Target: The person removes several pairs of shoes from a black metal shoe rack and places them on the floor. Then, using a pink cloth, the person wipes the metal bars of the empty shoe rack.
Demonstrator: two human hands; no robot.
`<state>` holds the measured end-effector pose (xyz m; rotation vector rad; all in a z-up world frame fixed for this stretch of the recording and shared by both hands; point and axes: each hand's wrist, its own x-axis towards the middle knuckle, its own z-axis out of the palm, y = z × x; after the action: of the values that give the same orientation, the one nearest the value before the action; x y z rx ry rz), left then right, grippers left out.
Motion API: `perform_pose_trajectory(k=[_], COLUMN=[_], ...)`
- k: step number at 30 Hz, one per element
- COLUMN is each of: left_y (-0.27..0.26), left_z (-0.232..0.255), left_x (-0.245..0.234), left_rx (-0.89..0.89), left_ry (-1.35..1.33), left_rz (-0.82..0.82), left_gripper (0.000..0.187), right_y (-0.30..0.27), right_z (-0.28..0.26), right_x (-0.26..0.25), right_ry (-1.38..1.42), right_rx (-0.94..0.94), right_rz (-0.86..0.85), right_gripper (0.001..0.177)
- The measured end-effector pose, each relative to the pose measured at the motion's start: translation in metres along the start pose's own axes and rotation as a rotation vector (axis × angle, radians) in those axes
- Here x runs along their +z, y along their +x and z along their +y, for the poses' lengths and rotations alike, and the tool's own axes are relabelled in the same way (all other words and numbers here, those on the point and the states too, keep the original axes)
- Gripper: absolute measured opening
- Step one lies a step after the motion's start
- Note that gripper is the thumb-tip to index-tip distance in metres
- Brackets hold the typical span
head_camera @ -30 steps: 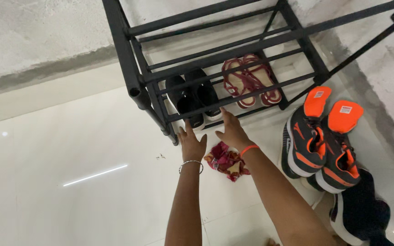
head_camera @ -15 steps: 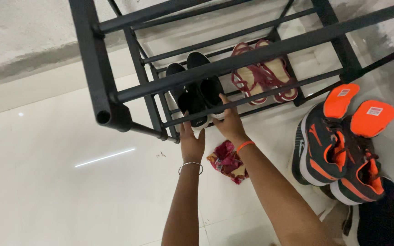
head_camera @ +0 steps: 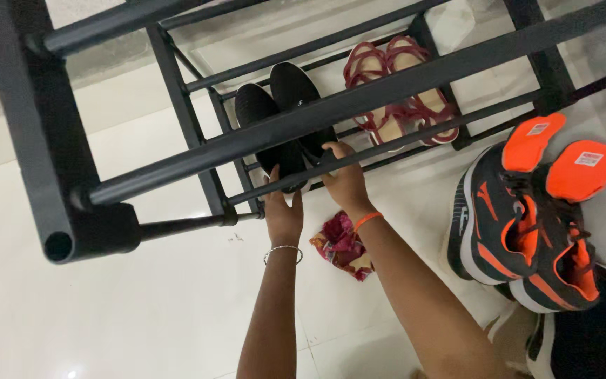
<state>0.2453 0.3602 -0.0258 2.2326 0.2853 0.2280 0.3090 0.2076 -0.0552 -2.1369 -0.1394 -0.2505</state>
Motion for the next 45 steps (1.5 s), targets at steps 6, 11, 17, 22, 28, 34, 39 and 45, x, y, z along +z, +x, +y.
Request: perform_pose_trajectory(k=[6,11,17,22,28,34,39,45], left_y=[-0.001,0.002,-0.003,-0.009,-0.011,-0.023,-0.038,-0.063], left_z=[-0.001,0.004,0.001,-0.004,0.017,0.053,0.073,0.087], left_x=[0.006,0.009,0.015,0.021,0.018,0.0,-0.017,-0.039], left_rx=[-0.038,-0.16,-0.058,-0.007,0.086,-0.005,0.026,-0.042], left_ry=[-0.029,-0.016,-0.11,-0.112,-0.135,-0.222,-0.271,-0.275], left_rz=[0.016,0.019,0.136,0.152,0.192,0.06,0.039,0.045], left_gripper=[0.05,0.03,0.041,0.05,0.056,0.052,0.046,0.041], right_y=[-0.001,0.0,-0.004,-0.005,-0.007,-0.023,-0.036,-0.06], right_z=[-0.001,-0.002,-0.004,-0.017,-0.045,-0.066,-0.084,-0.108], right_x=[-0.002,-0.002,-0.005,-0.016,-0.038,-0.066,-0.082,-0.094], right_ry=[0.067,0.053,0.043,-0.001,-0.003,-0.053,-0.126,-0.159], right_rx=[-0.04,-0.028,-0.017,-0.016,0.013,-0.045,-0.099,-0.064], right_rz=[0.024,0.032,0.065,0.081,0.095,0.169,0.187,0.171], right_gripper=[0.03,0.02,0.021,0.023,0.034,0.028,0.028,0.028])
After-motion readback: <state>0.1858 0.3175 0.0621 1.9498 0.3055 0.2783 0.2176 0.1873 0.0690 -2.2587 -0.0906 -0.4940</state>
